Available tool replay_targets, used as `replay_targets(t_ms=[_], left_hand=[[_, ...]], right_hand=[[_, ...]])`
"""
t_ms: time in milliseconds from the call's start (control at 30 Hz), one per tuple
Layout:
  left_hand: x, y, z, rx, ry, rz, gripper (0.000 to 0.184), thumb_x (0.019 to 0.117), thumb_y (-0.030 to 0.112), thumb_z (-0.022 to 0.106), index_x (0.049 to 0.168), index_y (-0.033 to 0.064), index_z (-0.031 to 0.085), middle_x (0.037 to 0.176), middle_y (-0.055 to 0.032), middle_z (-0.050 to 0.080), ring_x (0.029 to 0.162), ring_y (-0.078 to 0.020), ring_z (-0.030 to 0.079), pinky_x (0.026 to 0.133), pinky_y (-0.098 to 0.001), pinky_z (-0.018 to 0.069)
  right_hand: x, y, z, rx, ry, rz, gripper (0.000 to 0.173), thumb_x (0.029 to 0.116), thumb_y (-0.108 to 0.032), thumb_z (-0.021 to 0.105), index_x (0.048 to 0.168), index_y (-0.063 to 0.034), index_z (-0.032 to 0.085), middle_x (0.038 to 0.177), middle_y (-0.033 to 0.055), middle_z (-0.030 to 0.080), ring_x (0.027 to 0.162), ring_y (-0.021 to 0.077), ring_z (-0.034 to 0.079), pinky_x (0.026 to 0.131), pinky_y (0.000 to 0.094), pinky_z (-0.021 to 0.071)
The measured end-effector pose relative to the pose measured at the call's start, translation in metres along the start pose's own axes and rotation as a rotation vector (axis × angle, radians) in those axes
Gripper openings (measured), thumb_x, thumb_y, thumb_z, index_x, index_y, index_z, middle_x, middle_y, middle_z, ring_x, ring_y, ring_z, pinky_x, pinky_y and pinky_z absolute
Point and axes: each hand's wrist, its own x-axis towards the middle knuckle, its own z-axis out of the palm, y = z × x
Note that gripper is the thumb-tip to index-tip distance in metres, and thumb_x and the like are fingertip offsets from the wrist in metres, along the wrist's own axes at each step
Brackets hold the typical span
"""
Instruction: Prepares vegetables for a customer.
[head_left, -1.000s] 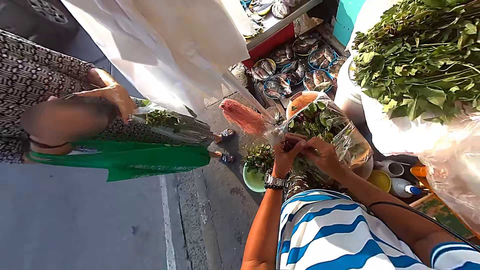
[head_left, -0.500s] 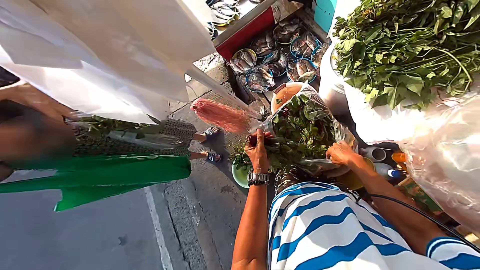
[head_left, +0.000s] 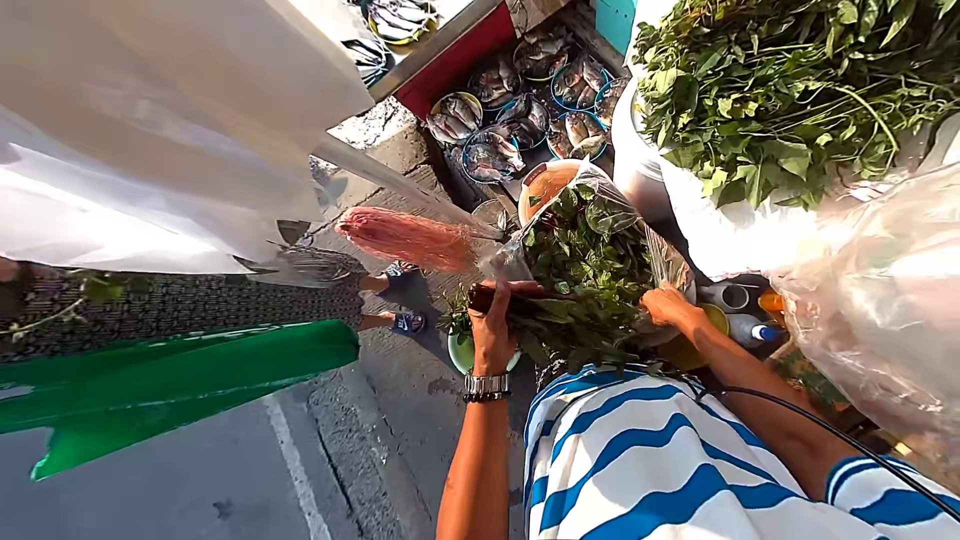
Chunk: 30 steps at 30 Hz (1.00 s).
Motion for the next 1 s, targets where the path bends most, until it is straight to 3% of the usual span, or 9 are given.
replay_targets(t_ms=[100,200,433,533,633,700,767,867,1000], left_hand=[[-0.003,-0.013,-0.007,0.096,0.020,-0.027,0.010,0.1022,0.011,0.057,0.098,0.0039,0.063,0.090,-0.0163,0.077,0.085,-0.0274,0.077,0.082,-0.0411,0.0631],[-0.012,-0.001,-0.008,-0.098,0.002,-0.003,0.021,0.0955,0.030,0.071,0.097,0.0086,0.070,0.095,-0.0160,0.077,0.090,-0.0289,0.076,0.084,-0.0444,0.0634],[-0.016,0.011,-0.038,-0.033,0.068,0.083,0.014,0.0999,0.026,0.063,0.095,0.0138,0.068,0.091,-0.0114,0.078,0.085,-0.0239,0.077,0.080,-0.0406,0.0642],[-0.013,0.003,-0.033,-0.013,0.024,0.072,0.011,0.1008,0.013,0.060,0.094,0.0070,0.066,0.087,-0.0171,0.077,0.082,-0.0289,0.078,0.079,-0.0429,0.0646],[-0.018,-0.003,-0.025,-0.088,0.055,0.049,0.012,0.1009,0.014,0.059,0.093,0.0073,0.065,0.086,-0.0181,0.077,0.082,-0.0305,0.077,0.081,-0.0452,0.0644],[-0.016,-0.006,-0.026,-0.082,0.051,0.051,0.011,0.1004,0.014,0.060,0.095,0.0070,0.066,0.087,-0.0182,0.077,0.083,-0.0300,0.077,0.081,-0.0447,0.0643],[-0.017,-0.009,-0.030,-0.044,0.043,0.061,0.010,0.0993,0.014,0.063,0.095,0.0058,0.067,0.087,-0.0184,0.077,0.082,-0.0293,0.078,0.081,-0.0431,0.0643],[-0.017,-0.017,-0.035,0.020,0.065,0.063,0.009,0.0993,0.012,0.062,0.095,0.0049,0.066,0.087,-0.0179,0.077,0.082,-0.0283,0.078,0.079,-0.0409,0.0645],[-0.014,-0.028,-0.035,0.065,0.081,0.038,0.010,0.0998,0.007,0.058,0.095,0.0049,0.066,0.087,-0.0162,0.078,0.080,-0.0256,0.078,0.077,-0.0381,0.0642]], right_hand=[[0.008,-0.002,-0.006,-0.010,0.010,0.000,0.039,0.0990,-0.017,0.061,0.131,0.0033,0.064,0.133,0.0273,0.063,0.132,0.0434,0.054,0.121,0.0638,0.0203],[0.003,-0.010,-0.013,0.013,0.021,0.012,0.034,0.1004,-0.015,0.058,0.126,0.0057,0.065,0.130,0.0277,0.064,0.132,0.0432,0.054,0.122,0.0624,0.0183],[0.014,-0.005,-0.011,0.086,0.125,0.071,0.036,0.0992,-0.015,0.058,0.128,0.0062,0.063,0.128,0.0267,0.065,0.130,0.0408,0.057,0.121,0.0579,0.0250],[0.039,-0.009,-0.014,0.225,0.273,-0.044,0.072,0.0954,-0.021,0.065,0.160,-0.0125,0.035,0.145,0.0244,0.056,0.136,0.0401,0.052,0.121,0.0601,0.0251],[0.054,-0.018,-0.001,0.248,0.213,-0.190,0.084,0.0876,-0.027,0.081,0.159,-0.0357,0.037,0.153,0.0216,0.044,0.128,0.0438,0.056,0.101,0.0670,0.0447],[0.060,-0.023,0.002,0.266,0.154,-0.222,0.066,0.0887,-0.025,0.081,0.149,-0.0302,0.055,0.160,0.0183,0.038,0.134,0.0430,0.051,0.102,0.0676,0.0442],[0.067,-0.017,0.008,0.289,0.199,-0.258,0.036,0.0943,-0.013,0.070,0.130,-0.0115,0.070,0.153,0.0193,0.047,0.135,0.0395,0.052,0.108,0.0609,0.0438],[0.064,0.001,0.010,0.418,0.337,-0.300,0.023,0.0963,-0.002,0.059,0.113,0.0016,0.075,0.125,0.0233,0.067,0.122,0.0362,0.061,0.110,0.0503,0.0442],[0.043,0.021,-0.002,0.735,0.486,-0.142,0.018,0.0970,-0.005,0.066,0.111,0.0019,0.075,0.118,0.0215,0.070,0.114,0.0338,0.066,0.105,0.0498,0.0483]])
